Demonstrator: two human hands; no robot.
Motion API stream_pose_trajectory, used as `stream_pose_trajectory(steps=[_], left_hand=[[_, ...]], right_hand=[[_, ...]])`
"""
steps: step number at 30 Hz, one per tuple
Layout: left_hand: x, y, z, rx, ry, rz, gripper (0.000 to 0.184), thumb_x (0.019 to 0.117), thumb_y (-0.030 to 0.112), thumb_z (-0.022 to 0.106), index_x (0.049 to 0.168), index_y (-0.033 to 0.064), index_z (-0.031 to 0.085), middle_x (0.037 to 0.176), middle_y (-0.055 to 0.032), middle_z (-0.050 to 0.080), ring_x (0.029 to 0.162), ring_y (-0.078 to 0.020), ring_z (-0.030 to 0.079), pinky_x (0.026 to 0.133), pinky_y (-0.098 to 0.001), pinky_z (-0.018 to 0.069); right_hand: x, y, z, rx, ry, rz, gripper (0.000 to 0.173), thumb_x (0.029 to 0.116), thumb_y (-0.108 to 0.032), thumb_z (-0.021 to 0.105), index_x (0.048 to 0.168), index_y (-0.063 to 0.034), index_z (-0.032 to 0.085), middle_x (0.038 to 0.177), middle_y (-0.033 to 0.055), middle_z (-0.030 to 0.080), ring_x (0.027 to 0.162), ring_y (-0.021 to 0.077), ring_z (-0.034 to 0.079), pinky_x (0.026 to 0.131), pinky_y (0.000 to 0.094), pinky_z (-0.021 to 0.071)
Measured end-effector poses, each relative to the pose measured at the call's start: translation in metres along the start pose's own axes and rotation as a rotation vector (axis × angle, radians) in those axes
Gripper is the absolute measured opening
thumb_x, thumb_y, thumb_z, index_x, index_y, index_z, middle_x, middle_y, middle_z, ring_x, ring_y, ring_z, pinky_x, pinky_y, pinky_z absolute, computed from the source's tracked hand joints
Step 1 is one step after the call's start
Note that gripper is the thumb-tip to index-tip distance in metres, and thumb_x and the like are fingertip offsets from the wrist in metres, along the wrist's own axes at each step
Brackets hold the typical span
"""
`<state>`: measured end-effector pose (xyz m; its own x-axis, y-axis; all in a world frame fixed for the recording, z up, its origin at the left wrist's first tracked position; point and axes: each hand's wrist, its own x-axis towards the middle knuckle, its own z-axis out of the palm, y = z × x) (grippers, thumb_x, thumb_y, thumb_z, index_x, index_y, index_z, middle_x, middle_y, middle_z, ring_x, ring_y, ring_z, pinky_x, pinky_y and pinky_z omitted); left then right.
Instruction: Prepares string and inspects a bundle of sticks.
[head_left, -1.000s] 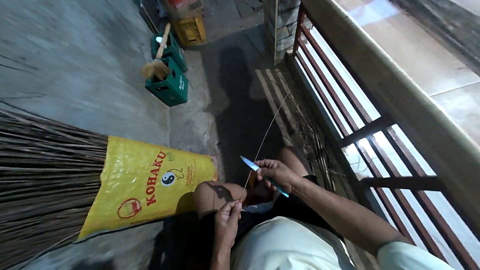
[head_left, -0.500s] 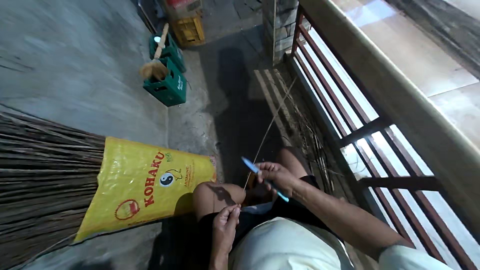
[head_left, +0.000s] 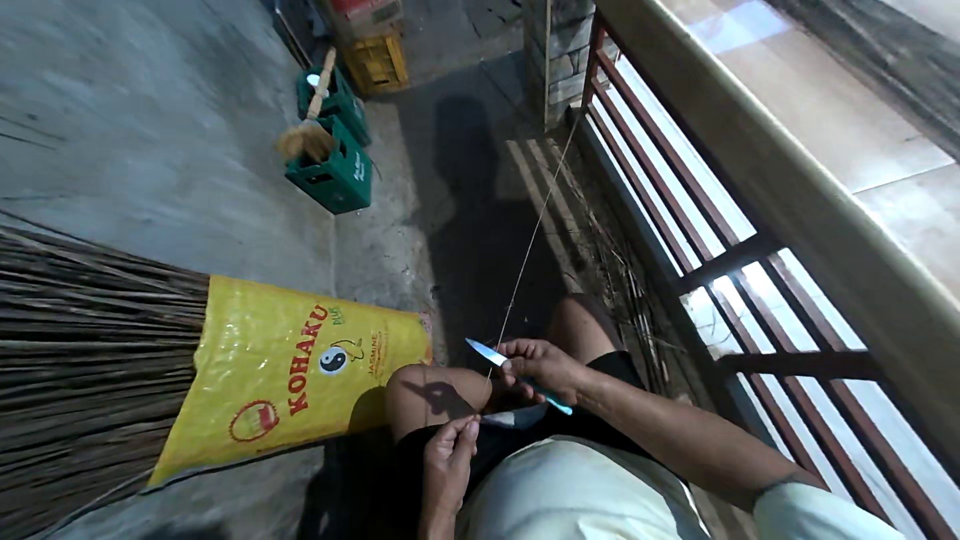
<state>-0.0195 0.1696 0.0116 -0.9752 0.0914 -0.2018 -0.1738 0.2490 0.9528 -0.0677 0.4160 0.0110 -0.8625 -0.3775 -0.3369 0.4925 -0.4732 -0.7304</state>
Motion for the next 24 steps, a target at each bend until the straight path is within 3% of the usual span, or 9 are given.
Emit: stream_pose_trajectory(steps=[6, 8, 12, 18, 24], left_hand=[[-0.002, -0.003, -0.007, 0.018, -0.007, 0.000, 0.015, 0.0934, 0.003, 0.060, 0.097, -0.0003, 0.074, 0.071, 0.0054, 0.065, 0.058, 0.0005, 0.054, 0.055, -0.0151, 0.0463], [-0.002, -0.005, -0.007, 0.015, -0.014, -0.001, 0.015, 0.0939, 0.004, 0.059, 0.097, 0.0001, 0.074, 0.071, 0.0053, 0.064, 0.058, 0.0007, 0.054, 0.055, -0.0149, 0.0461], [-0.004, -0.002, -0.004, 0.004, -0.010, -0.003, 0.015, 0.0944, 0.005, 0.059, 0.097, 0.0013, 0.074, 0.075, 0.0049, 0.067, 0.060, 0.0013, 0.055, 0.056, -0.0147, 0.0465], [-0.006, -0.005, -0.013, 0.028, -0.003, 0.002, 0.015, 0.0937, 0.004, 0.059, 0.096, 0.0001, 0.073, 0.076, 0.0045, 0.068, 0.060, 0.0012, 0.056, 0.056, -0.0147, 0.0472], [-0.006, -0.006, -0.012, 0.000, -0.030, 0.014, 0.016, 0.0937, 0.003, 0.059, 0.097, 0.0010, 0.074, 0.075, 0.0052, 0.068, 0.059, 0.0014, 0.055, 0.055, -0.0145, 0.0464]], right_hand=[[0.011, -0.031, -0.032, 0.138, 0.264, -0.034, 0.031, 0.1061, -0.007, 0.051, 0.137, -0.0031, 0.052, 0.084, 0.0043, 0.065, 0.051, 0.0057, 0.054, 0.044, 0.0184, 0.0458], [0.005, -0.018, -0.027, 0.102, 0.154, -0.040, 0.034, 0.1051, -0.008, 0.052, 0.139, -0.0037, 0.051, 0.085, 0.0030, 0.065, 0.052, 0.0056, 0.054, 0.045, 0.0191, 0.0465], [-0.003, 0.002, -0.008, 0.019, -0.038, -0.018, 0.031, 0.1016, -0.009, 0.056, 0.132, -0.0052, 0.057, 0.080, 0.0005, 0.067, 0.051, 0.0050, 0.055, 0.045, 0.0198, 0.0478], [0.010, -0.044, -0.038, 0.112, 0.299, -0.075, 0.027, 0.1060, -0.008, 0.051, 0.132, -0.0040, 0.055, 0.082, 0.0037, 0.064, 0.051, 0.0050, 0.054, 0.044, 0.0178, 0.0457], [-0.005, -0.020, -0.017, -0.022, 0.039, -0.045, 0.029, 0.1031, -0.009, 0.055, 0.132, -0.0040, 0.056, 0.082, 0.0010, 0.067, 0.052, 0.0053, 0.056, 0.045, 0.0200, 0.0483]])
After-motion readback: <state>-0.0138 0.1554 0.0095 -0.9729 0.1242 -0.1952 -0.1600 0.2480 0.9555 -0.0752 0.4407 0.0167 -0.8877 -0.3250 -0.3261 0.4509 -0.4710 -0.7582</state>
